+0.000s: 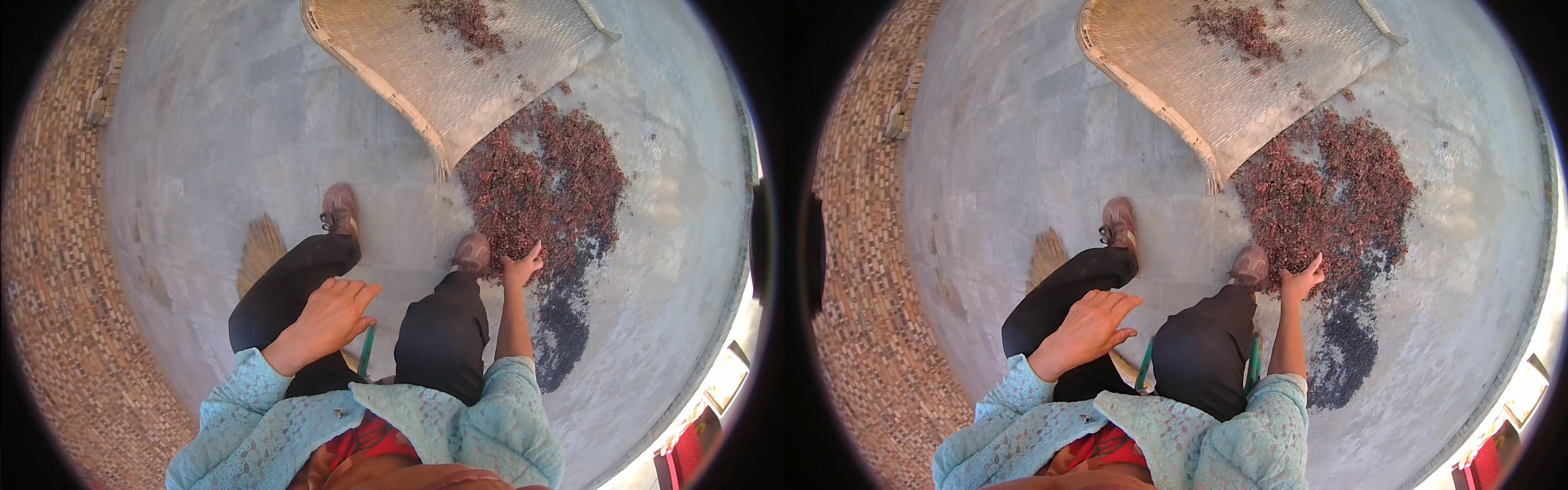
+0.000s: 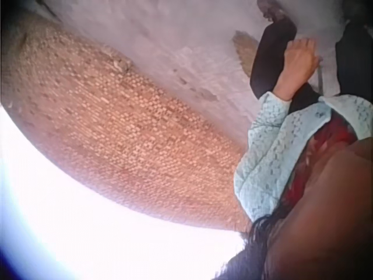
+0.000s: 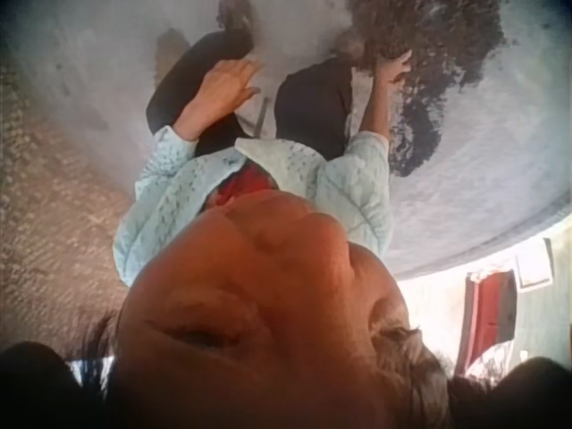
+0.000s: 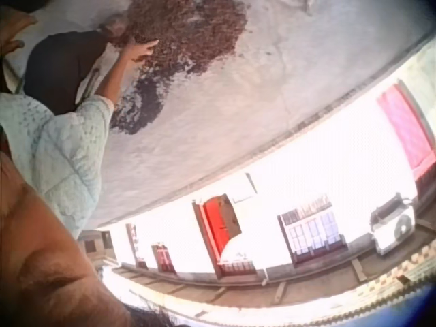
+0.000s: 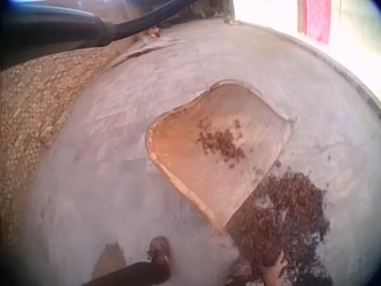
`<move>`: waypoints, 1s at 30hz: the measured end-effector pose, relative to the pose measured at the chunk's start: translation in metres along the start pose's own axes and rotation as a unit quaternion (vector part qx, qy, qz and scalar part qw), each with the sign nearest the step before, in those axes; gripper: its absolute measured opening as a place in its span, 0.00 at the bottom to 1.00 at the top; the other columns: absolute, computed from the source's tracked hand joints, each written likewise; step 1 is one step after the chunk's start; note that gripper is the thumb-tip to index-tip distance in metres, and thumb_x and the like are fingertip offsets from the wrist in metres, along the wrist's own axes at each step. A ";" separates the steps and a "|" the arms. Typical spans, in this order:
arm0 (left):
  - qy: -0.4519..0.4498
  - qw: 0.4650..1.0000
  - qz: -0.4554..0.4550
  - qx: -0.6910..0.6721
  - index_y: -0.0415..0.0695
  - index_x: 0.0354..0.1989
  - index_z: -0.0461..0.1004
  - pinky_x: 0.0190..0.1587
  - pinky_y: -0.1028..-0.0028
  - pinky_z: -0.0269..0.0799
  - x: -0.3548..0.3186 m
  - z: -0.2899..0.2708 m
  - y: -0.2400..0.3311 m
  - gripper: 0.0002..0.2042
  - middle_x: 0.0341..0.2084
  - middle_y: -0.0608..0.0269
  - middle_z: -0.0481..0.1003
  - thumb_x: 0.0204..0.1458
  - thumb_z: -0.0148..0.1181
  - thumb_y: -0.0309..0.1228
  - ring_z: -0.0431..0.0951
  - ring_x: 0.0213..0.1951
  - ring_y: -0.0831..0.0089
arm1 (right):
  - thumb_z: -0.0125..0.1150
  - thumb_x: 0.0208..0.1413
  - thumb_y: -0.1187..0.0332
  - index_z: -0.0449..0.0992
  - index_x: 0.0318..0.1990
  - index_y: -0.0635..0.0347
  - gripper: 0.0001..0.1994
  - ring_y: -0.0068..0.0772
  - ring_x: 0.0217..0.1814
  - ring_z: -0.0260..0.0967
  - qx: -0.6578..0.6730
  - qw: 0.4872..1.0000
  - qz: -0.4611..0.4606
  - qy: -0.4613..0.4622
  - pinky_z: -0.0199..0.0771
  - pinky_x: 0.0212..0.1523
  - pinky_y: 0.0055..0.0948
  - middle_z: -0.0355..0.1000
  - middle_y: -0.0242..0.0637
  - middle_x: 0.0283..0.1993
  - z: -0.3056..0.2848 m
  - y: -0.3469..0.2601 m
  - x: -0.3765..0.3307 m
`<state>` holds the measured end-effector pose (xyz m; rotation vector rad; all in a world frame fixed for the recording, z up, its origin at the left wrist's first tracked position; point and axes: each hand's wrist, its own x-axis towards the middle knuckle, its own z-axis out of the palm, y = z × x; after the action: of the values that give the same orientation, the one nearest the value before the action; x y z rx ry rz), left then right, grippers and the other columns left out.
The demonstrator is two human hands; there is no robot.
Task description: The person sits on a small stool and sweeps a pile of reddish-brown grains on a concrete floor using a traditional straw broom. They periodically pause to spread and inspect the grains with their hand, then resume sweeping to gather the material into a neat pile.
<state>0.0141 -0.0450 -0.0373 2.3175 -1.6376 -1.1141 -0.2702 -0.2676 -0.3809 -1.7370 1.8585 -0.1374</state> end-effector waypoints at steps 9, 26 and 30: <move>-0.020 0.999 -0.017 -0.035 0.42 0.55 0.68 0.52 0.62 0.66 0.004 -0.008 0.005 0.25 0.46 0.52 0.73 0.47 0.67 0.33 0.72 0.50 0.54 | 0.72 0.34 0.75 0.57 0.67 0.36 0.47 0.46 0.48 0.67 0.045 0.994 -0.091 -0.028 0.74 0.45 0.41 0.53 0.47 0.59 -0.004 -0.122 0.056; -0.026 0.998 -0.020 -0.046 0.40 0.53 0.69 0.52 0.62 0.66 0.004 -0.011 0.000 0.24 0.46 0.52 0.73 0.46 0.67 0.32 0.72 0.49 0.53 | 0.82 0.27 0.55 0.56 0.66 0.29 0.53 0.68 0.71 0.39 -0.299 0.908 -0.242 -0.167 0.67 0.49 0.69 0.45 0.46 0.69 0.000 -0.169 0.049; -0.025 0.999 -0.019 -0.041 0.40 0.52 0.69 0.51 0.61 0.67 0.002 -0.008 -0.003 0.25 0.46 0.51 0.73 0.45 0.67 0.32 0.72 0.48 0.53 | 0.77 0.35 0.71 0.69 0.55 0.35 0.35 0.67 0.70 0.43 -0.229 0.931 -0.249 -0.140 0.69 0.48 0.63 0.47 0.43 0.68 0.004 -0.133 0.049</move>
<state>0.0217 -0.0486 -0.0337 2.2980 -1.5393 -1.2312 -0.1500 -0.3315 -0.3406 -2.3800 1.2736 0.3617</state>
